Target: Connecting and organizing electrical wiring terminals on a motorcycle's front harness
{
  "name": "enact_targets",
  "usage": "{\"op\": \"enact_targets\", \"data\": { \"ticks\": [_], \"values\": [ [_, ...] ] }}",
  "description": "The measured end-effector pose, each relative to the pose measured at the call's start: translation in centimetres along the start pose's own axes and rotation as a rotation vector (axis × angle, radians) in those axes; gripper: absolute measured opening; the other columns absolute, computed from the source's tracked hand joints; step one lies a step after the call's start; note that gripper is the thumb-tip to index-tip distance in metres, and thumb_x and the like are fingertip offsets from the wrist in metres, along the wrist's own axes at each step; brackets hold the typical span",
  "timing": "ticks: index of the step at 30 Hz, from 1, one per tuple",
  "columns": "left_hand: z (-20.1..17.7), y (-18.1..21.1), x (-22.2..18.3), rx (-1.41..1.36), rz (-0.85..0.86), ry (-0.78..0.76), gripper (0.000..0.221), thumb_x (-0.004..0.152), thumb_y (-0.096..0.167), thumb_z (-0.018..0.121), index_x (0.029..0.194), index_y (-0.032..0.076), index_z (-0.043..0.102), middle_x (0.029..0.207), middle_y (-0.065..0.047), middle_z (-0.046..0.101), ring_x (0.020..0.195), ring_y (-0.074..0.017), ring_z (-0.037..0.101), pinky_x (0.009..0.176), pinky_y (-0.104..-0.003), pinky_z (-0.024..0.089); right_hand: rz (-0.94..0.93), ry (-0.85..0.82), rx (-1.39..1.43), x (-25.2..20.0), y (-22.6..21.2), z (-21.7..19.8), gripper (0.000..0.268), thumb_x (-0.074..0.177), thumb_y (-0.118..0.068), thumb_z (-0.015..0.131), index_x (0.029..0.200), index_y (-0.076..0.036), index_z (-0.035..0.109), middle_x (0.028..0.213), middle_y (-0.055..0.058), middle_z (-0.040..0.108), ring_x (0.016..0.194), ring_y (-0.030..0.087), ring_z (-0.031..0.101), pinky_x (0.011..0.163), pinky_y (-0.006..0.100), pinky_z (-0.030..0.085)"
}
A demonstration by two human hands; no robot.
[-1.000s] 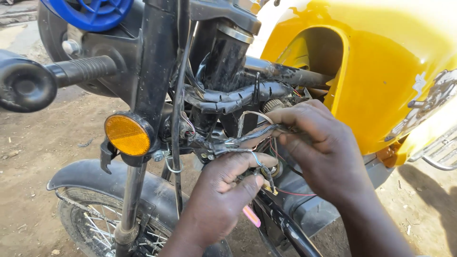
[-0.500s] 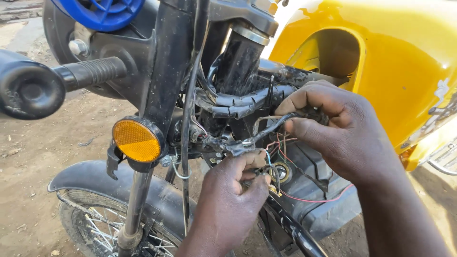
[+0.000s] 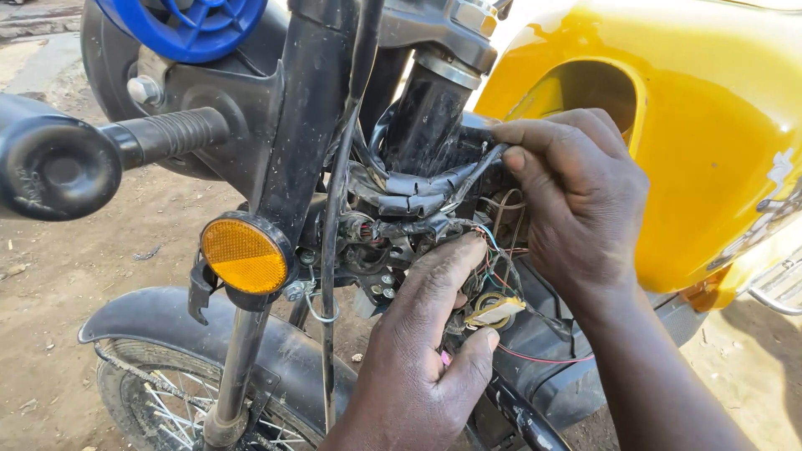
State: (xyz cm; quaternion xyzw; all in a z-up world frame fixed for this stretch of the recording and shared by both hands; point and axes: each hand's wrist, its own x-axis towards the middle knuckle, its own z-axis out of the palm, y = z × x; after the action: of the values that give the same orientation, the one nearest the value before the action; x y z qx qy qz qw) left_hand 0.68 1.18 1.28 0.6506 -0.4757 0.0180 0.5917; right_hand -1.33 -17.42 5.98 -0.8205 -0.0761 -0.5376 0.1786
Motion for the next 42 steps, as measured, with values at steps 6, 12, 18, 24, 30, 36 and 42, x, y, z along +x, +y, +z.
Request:
{"op": "enact_targets", "data": {
  "ticks": [6,12,18,24,30,36,42],
  "values": [
    [0.0,-0.9,0.4,0.074,0.088,-0.010,0.058,0.080,0.007,0.064,0.138,0.004,0.055,0.152,-0.016,0.053,0.141,-0.0284,0.054,0.116,-0.038,0.041,-0.062,0.077,0.009,0.2,1.0,1.3,0.019,0.111,-0.011,0.061,0.113,0.004,0.072,0.101,0.013,0.066,0.100,0.027,0.058,0.092,0.036,0.046],
    [0.1,-1.4,0.4,0.058,0.101,-0.022,0.057,0.082,0.006,0.064,0.138,0.003,0.055,0.152,-0.019,0.052,0.142,-0.0306,0.053,0.118,-0.041,0.040,0.080,0.096,0.205,0.2,0.4,2.0,0.021,0.109,-0.016,0.062,0.115,0.003,0.069,0.105,0.013,0.061,0.103,0.022,0.056,0.095,0.031,0.046],
    [0.4,-0.8,0.4,0.035,0.126,-0.007,0.054,0.083,0.006,0.061,0.137,0.002,0.054,0.152,-0.018,0.052,0.143,-0.0299,0.052,0.121,-0.041,0.039,0.078,0.078,0.101,0.6,-0.2,1.8,0.017,0.109,-0.014,0.059,0.111,0.000,0.069,0.103,0.011,0.060,0.104,0.024,0.055,0.095,0.035,0.045],
    [0.1,-1.1,0.0,0.055,0.076,0.007,0.052,0.083,0.007,0.061,0.135,0.005,0.058,0.150,-0.015,0.054,0.141,-0.0273,0.054,0.118,-0.039,0.041,0.188,-0.049,-0.009,1.3,-0.9,1.0,0.012,0.102,-0.003,0.064,0.106,-0.012,0.071,0.096,0.001,0.060,0.088,0.016,0.052,0.081,0.031,0.042],
    [-0.2,-1.1,-0.2,0.067,0.007,0.066,0.029,0.085,0.011,0.063,0.113,0.009,0.069,0.128,-0.008,0.066,0.110,-0.0200,0.068,0.091,-0.033,0.054,0.188,-0.221,0.009,1.5,-0.1,-1.3,0.009,0.094,-0.004,0.071,0.102,-0.007,0.071,0.106,0.005,0.058,0.093,0.016,0.059,0.085,0.029,0.047],
    [0.1,-1.0,-0.1,-0.011,-0.243,0.060,0.012,0.086,0.020,0.068,0.095,0.012,0.072,0.095,0.000,0.066,0.070,-0.0103,0.067,0.043,-0.025,0.066,0.223,-0.458,-0.035,2.4,-1.3,-5.3,0.024,0.097,-0.016,0.065,0.117,-0.006,0.075,0.110,0.006,0.066,0.105,0.018,0.063,0.090,0.031,0.046],
    [0.3,-0.1,0.3,0.011,-0.418,0.025,0.017,0.083,0.023,0.069,0.096,0.015,0.077,0.075,0.001,0.068,0.061,-0.0075,0.062,0.047,-0.030,0.065,0.163,-0.587,-0.142,2.0,-0.8,-7.0,0.027,0.082,-0.024,0.082,0.109,-0.020,0.079,0.106,0.002,0.059,0.103,0.016,0.060,0.093,0.030,0.045]
  ]
}}
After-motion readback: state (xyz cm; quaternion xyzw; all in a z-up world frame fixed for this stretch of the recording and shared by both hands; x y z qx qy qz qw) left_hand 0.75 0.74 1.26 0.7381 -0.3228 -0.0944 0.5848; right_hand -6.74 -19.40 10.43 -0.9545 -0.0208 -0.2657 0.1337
